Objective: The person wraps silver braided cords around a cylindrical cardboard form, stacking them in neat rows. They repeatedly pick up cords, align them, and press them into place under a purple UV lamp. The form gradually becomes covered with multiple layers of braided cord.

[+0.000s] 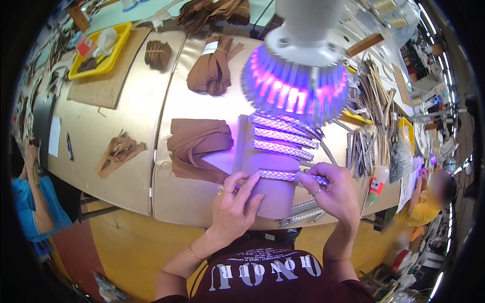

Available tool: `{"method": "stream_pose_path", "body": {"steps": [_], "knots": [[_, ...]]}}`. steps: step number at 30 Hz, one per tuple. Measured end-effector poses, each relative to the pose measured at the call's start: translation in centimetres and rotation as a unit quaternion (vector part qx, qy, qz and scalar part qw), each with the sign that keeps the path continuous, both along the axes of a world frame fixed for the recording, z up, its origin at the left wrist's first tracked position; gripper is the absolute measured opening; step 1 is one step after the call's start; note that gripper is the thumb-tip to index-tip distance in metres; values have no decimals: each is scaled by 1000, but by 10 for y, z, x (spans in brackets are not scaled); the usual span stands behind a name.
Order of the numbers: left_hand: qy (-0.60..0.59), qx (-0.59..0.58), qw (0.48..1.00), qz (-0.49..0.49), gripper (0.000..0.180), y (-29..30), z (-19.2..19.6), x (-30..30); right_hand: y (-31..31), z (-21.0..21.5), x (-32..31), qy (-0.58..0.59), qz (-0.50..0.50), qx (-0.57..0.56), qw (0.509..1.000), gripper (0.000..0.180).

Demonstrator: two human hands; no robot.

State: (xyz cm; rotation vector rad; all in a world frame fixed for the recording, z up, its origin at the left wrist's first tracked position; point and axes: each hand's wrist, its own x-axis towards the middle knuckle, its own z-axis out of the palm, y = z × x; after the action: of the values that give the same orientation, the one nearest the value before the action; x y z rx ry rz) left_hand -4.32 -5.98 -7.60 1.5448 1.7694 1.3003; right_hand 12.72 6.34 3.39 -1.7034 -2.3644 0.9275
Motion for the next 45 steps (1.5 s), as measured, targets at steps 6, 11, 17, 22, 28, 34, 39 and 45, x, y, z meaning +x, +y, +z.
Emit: {"method": "stream_pose_path", "body": {"steps": [6, 11, 17, 22, 28, 34, 39, 45], "knots": [[42, 24, 999, 6, 42, 2, 0, 1, 3, -12, 8, 56, -5, -30, 998, 33], [48, 6, 999, 0, 43, 1, 5, 0, 2, -36, 14, 105, -22, -53, 993, 35], [77, -23, 997, -7, 42, 0, 17, -2, 3, -51, 16, 161, -35, -95, 982, 44], [168, 52, 984, 19, 56, -1, 27, 8, -3, -39, 10, 153, -41, -22, 987, 35], [161, -7, 979, -125, 62, 2, 28, 19, -7, -39, 1, 176, -3, -27, 984, 42], [180, -4, 974, -139, 63, 3, 27, 19, -12, -42, 33, 282, -82, -142, 945, 31], [208, -28, 969, -133, 64, 4, 36, 23, -12, -53, 32, 337, -120, -109, 927, 31], [268, -17, 957, -108, 61, 8, 37, 26, -9, -62, 33, 354, -127, -109, 920, 29]]}}
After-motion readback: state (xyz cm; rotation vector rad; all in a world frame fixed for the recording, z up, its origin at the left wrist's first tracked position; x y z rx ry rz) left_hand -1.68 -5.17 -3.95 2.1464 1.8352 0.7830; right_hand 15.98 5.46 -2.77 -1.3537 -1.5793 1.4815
